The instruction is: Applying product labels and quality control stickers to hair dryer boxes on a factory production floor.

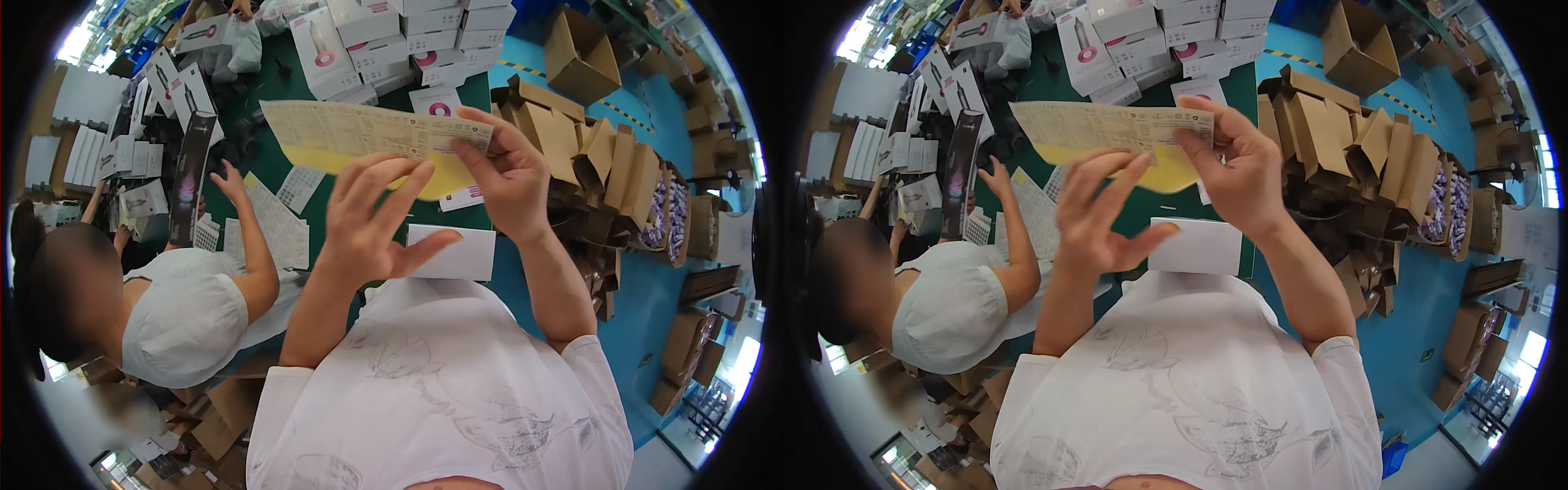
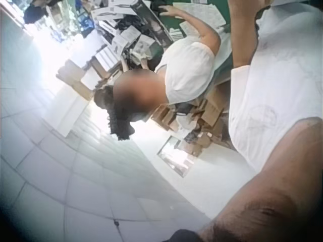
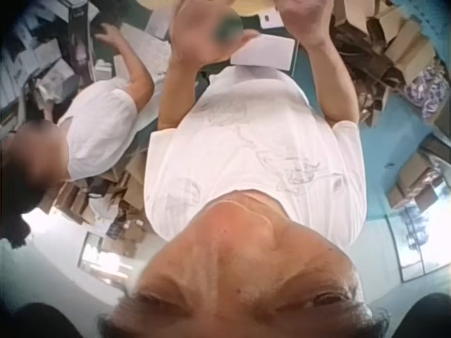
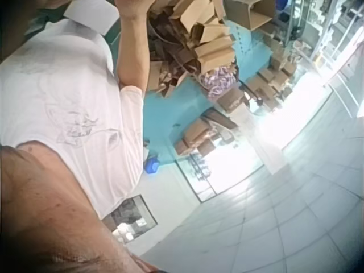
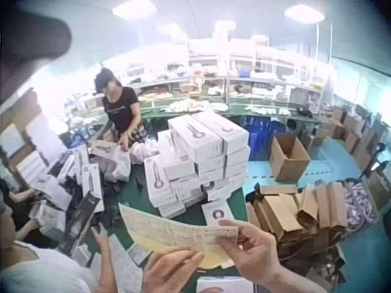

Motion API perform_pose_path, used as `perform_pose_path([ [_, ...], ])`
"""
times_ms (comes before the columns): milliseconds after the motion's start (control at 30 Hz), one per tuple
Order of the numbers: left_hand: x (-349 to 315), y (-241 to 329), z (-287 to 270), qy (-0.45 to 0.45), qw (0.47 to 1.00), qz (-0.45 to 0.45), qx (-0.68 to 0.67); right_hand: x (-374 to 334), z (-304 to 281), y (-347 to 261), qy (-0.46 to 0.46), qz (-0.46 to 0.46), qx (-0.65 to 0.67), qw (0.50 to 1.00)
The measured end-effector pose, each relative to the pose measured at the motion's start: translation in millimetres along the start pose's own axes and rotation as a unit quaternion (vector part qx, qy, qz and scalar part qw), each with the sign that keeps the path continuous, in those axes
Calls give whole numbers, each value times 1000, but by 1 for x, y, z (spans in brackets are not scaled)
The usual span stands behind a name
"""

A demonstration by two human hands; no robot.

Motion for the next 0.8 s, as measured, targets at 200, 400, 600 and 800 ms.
perform_pose_path([
  [200,30,-9,-30,14,999,-35,-23,-23,0,-40,-93,-19,21,995],
  [400,20,-17,-23,-86,900,-315,-288,-25,1,-48,-19,-95,-15,995],
  [600,21,-24,-78,287,850,-315,-310,-40,-6,-73,140,-331,-206,910],
  [800,12,-10,-69,394,735,-275,-479,-51,18,-88,99,-387,-247,883],
])
Point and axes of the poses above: each hand's wrist, its own x-axis towards the middle knuckle, its own z-axis out of the palm, y = z × x, the point moved 4 cm from there along x, towards the middle knuckle
